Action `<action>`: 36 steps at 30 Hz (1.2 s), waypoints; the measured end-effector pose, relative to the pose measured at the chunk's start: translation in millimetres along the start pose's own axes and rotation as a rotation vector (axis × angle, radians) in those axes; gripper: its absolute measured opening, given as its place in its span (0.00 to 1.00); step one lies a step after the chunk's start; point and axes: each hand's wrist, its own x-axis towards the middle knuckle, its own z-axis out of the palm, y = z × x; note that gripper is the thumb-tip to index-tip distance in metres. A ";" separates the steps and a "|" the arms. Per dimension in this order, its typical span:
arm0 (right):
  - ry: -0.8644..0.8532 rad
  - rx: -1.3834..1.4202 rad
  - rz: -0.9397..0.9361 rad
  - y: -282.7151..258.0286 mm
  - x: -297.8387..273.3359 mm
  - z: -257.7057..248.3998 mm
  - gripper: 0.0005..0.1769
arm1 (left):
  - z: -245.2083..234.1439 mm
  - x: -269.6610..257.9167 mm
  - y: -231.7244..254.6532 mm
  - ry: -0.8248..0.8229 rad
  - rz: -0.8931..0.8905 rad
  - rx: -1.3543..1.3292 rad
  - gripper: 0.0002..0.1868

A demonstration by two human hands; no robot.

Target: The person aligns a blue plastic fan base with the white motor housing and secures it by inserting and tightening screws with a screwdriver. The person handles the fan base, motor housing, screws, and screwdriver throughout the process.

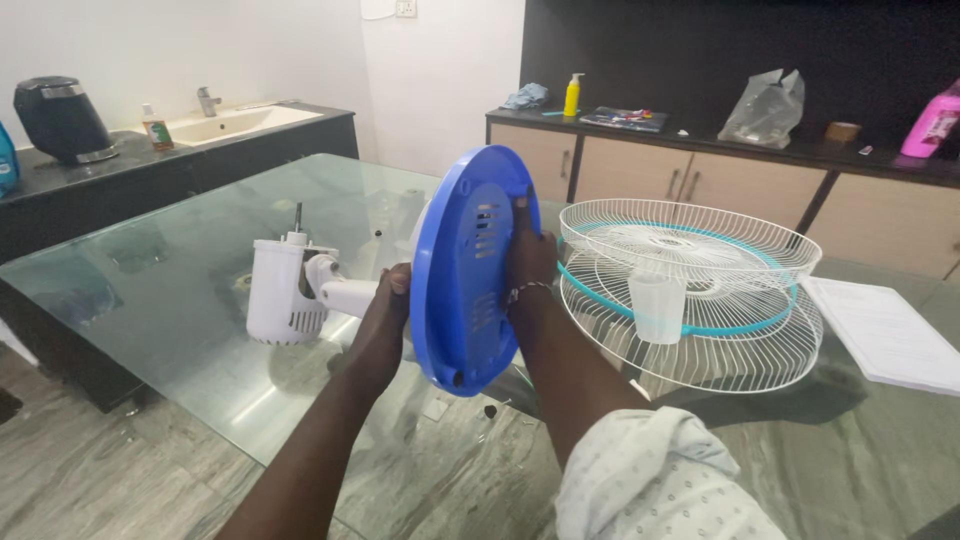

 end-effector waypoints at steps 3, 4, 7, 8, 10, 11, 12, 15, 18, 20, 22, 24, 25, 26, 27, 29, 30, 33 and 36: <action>0.111 -0.075 0.033 6.1 -4.5 6.4 0.51 | -2.4 -1.1 1.5 -0.044 -0.071 -0.183 0.55; 0.160 -0.118 0.037 8.0 -7.0 8.3 0.53 | -2.7 0.3 2.2 -0.035 -0.107 -0.232 0.56; 0.203 -0.111 0.112 8.2 -13.3 8.1 0.53 | -2.4 5.0 7.1 -0.007 -0.196 -0.331 0.54; 0.225 -0.127 0.115 6.5 -16.2 8.1 0.52 | -3.4 6.0 10.8 0.002 -0.205 -0.332 0.53; 0.272 -0.159 0.120 1.6 -22.3 6.9 0.50 | -3.8 7.7 19.6 -0.011 -0.185 -0.325 0.49; 0.305 -0.192 0.132 -1.1 -25.5 6.0 0.47 | -6.0 6.5 24.8 -0.033 -0.157 -0.318 0.47; 0.336 -0.226 0.145 -2.8 -29.8 5.3 0.43 | -6.5 5.1 29.4 -0.053 -0.132 -0.309 0.45; 0.418 -0.328 0.136 -7.8 -43.8 6.1 0.33 | -3.8 2.8 39.9 -0.006 -0.161 -0.344 0.42; 0.525 -0.451 -0.039 -15.9 -57.6 12.2 0.25 | -8.1 5.8 47.1 -0.027 -0.222 -0.559 0.41; 0.487 -0.466 -0.109 -23.4 -67.2 16.8 0.25 | -12.9 7.5 49.9 -0.013 -0.232 -0.542 0.40; 0.330 -0.405 -0.090 -34.7 -77.2 23.2 0.28 | -16.8 11.6 51.9 0.004 -0.232 -0.538 0.39; 0.281 -0.232 -0.089 -48.2 -89.5 33.6 0.38 | -21.7 17.0 53.9 0.028 -0.218 -0.548 0.39; 0.257 -0.145 -0.089 -54.8 -96.6 39.0 0.43 | -24.3 18.8 54.7 0.012 -0.171 -0.594 0.37; 0.221 -0.219 -0.093 -60.7 -104.5 43.0 0.49 | -25.8 20.5 55.2 -0.005 -0.124 -0.642 0.36; 0.184 -0.294 -0.097 -66.3 -112.3 46.8 0.55 | -25.9 22.0 54.6 -0.022 -0.077 -0.689 0.35; 0.105 -0.401 -0.107 -75.1 -124.4 50.1 0.64 | -36.0 20.0 51.7 0.003 -0.121 -0.741 0.37; 0.064 -0.431 -0.111 -78.0 -130.2 50.5 0.68 | -41.1 18.4 48.1 0.014 -0.145 -0.765 0.38; -0.030 -0.470 -0.128 -83.3 -142.3 50.2 0.76 | -55.6 26.8 28.4 0.042 -0.139 -0.910 0.29; -0.060 -0.477 -0.021 -89.0 -146.3 53.4 0.81 | -70.5 30.2 -3.7 0.109 -0.115 -0.759 0.22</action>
